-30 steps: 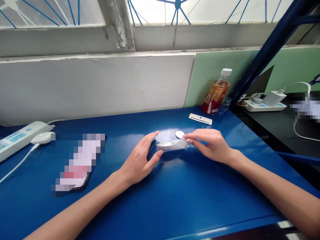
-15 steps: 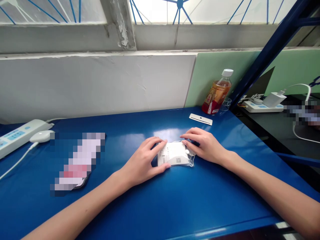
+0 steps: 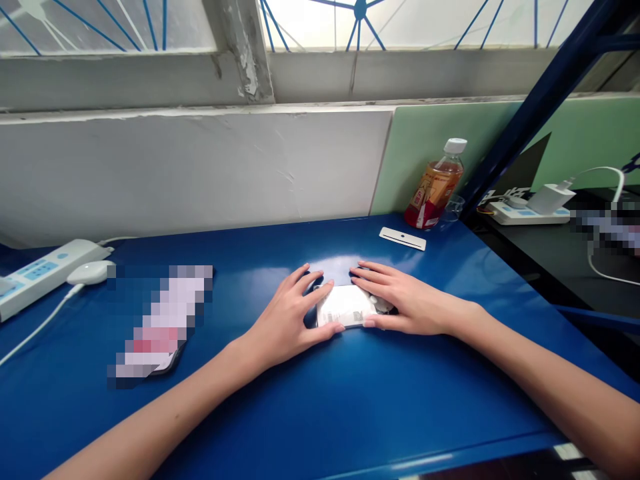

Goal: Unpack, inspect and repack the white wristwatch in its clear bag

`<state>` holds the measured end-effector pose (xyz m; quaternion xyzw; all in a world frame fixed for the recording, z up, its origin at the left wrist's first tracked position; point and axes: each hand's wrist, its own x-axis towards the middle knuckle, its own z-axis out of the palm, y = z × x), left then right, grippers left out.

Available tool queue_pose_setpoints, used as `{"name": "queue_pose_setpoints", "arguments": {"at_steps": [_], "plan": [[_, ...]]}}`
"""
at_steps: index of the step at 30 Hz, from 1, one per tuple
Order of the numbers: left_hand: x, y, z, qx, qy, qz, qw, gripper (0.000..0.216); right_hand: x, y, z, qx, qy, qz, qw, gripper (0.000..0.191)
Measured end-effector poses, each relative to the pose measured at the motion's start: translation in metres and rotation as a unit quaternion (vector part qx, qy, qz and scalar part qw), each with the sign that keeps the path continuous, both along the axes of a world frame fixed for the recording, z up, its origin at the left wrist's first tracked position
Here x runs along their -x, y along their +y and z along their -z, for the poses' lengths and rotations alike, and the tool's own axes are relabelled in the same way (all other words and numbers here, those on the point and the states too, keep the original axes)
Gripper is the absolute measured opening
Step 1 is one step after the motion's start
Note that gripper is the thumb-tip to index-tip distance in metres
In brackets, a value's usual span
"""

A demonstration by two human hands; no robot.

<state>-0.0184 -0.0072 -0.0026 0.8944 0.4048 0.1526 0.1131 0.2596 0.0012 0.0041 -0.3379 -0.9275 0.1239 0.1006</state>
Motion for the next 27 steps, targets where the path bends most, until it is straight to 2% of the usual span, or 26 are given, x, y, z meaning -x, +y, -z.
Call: {"name": "queue_pose_setpoints", "arguments": {"at_steps": [13, 23, 27], "plan": [[0.0001, -0.0013, 0.0027, -0.01, -0.022, -0.036, 0.999, 0.076, 0.0033, -0.0009, 0.0015, -0.035, 0.027, 0.003, 0.999, 0.066], [0.0015, -0.001, 0.0017, -0.009, -0.025, -0.032, 0.999, 0.083, 0.0024, -0.0007, -0.0007, -0.037, 0.019, 0.003, 0.999, 0.069], [0.0022, -0.0014, 0.0021, -0.004, -0.031, -0.008, 0.999, 0.074, 0.0018, -0.0016, -0.0007, -0.029, 0.02, 0.003, 0.999, 0.071]]}}
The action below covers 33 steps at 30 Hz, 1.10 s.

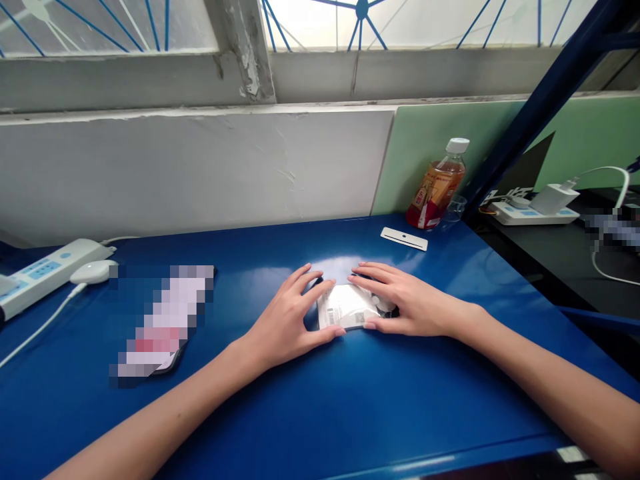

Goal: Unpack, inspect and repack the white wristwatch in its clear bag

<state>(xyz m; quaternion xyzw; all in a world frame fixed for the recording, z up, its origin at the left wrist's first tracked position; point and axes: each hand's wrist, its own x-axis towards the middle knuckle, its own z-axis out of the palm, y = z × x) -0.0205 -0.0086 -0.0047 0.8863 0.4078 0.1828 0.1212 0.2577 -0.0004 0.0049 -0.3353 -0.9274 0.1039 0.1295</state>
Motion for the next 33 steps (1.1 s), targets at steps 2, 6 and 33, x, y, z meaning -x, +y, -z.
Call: {"name": "queue_pose_setpoints", "arguments": {"at_steps": [2, 6, 33], "plan": [[0.0, 0.0, 0.0, 0.007, -0.001, 0.007, 1.0, 0.067, 0.0, 0.0, 0.0, 0.01, 0.003, -0.001, 1.0, 0.068], [-0.001, 0.0, -0.002, 0.021, 0.001, 0.001, 1.0, 0.066, 0.0, -0.001, 0.0, 0.029, 0.001, -0.001, 1.0, 0.065], [-0.004, -0.001, -0.003, 0.022, -0.02, -0.004, 1.0, 0.061, 0.009, -0.001, 0.01, 0.006, 0.014, 0.068, 0.998, 0.05]]}}
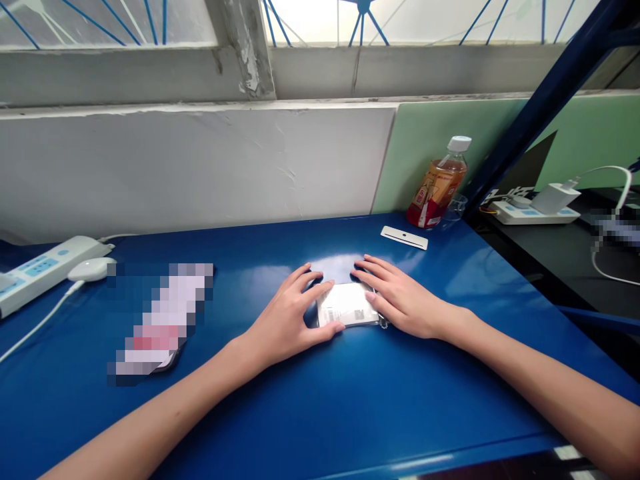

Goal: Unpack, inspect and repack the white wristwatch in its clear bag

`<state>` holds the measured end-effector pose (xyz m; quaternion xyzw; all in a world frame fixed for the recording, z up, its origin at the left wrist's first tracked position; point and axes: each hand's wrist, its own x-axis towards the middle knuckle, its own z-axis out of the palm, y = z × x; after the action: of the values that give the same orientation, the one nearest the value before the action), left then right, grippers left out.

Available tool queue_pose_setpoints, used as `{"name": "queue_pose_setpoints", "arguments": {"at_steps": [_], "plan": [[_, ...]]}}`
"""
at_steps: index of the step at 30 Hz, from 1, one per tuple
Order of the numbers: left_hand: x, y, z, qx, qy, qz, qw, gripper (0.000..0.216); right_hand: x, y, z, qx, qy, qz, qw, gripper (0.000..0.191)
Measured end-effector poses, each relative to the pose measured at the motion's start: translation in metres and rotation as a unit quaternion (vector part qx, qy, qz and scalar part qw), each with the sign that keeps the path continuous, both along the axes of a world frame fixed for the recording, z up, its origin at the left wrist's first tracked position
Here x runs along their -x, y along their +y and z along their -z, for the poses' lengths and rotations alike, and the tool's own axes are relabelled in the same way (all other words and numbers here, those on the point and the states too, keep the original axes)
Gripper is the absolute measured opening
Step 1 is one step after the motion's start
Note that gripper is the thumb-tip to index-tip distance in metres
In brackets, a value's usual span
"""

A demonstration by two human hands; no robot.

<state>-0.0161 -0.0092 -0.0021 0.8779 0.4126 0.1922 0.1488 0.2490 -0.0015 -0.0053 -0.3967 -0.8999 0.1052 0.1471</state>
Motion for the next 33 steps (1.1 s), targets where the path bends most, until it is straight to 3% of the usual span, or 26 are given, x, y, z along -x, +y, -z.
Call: {"name": "queue_pose_setpoints", "arguments": {"at_steps": [8, 33], "plan": [[0.0004, -0.0001, -0.001, -0.001, 0.001, -0.003, 1.0, 0.06, -0.0045, 0.0051, 0.0069, 0.009, 0.012, -0.039, 0.999, 0.052], [0.0, 0.0004, 0.0003, -0.019, 0.005, 0.023, 1.0, 0.059, -0.0044, 0.0048, 0.0073, 0.032, 0.038, -0.042, 0.998, 0.049]]}}
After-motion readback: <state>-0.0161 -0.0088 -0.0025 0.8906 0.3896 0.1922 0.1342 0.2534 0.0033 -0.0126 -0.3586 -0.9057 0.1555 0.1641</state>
